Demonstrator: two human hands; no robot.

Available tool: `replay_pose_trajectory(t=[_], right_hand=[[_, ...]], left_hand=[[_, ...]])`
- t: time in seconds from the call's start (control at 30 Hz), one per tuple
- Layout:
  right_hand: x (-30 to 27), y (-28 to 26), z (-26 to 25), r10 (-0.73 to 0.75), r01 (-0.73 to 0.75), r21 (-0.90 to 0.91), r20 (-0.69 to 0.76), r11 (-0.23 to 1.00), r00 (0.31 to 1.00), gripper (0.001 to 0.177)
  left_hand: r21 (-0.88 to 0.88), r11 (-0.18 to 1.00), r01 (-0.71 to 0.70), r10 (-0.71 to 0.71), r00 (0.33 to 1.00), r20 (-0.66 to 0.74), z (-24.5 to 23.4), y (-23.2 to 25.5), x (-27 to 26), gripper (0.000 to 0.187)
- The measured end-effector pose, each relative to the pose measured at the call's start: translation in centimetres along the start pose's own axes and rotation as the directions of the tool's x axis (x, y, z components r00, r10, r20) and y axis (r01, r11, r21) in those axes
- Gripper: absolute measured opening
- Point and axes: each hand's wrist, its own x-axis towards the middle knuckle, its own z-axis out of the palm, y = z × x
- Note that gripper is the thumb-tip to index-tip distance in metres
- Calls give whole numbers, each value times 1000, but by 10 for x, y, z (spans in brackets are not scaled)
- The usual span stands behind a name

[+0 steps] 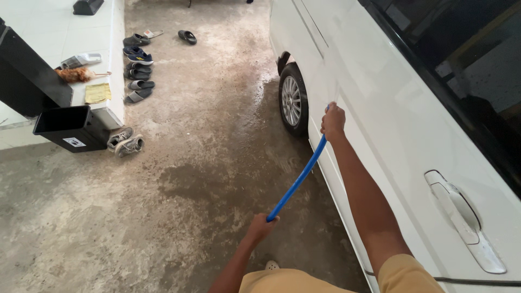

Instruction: The person rinses a white car with a blue hose, then uses a yellow cloth in a black bucket to wipe the car's side. The person moves around the vehicle, spraying water and wiping the surface.

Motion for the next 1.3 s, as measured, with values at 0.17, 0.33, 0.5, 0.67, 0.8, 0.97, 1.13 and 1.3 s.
replay_pose_trajectory(t=[0.17,0.33,0.5,0.67,0.8,0.97,1.13,1.3], right_hand=[[-1,0,-2,1,-2,26,10,1000,1000,36],[-3,-1,-3,23,-24,19,4,1000,1000,35],[-3,-6,0,6,-6,19,10,1000,1000,33],[9,6,-4,51,-51,10,-2,999,999,32],[27,32,-12,145,-145,27,1,989,989,30],[47,81,-31,252,-252,38,-4,967,968,28],[55,120,-46,321,-321,48,-10,946,947,24],[55,149,-57,357,-355,55,-19,933,934,26]], left_hand=[[2,1000,-22,22,1000,-5,-1,1,1,50],[27,1000,-8,8,1000,15,-2,3,0,49],[4,1000,13,-13,999,47,-3,3,2,56],[31,999,-7,6,999,34,0,-2,4,52],[75,995,69,-72,996,47,-1,-10,-2,52],[64,996,59,-60,998,18,-5,-22,-18,53],[76,993,89,-89,996,-5,-11,-32,-31,51],[80,976,203,-206,978,37,-11,-40,-40,52]])
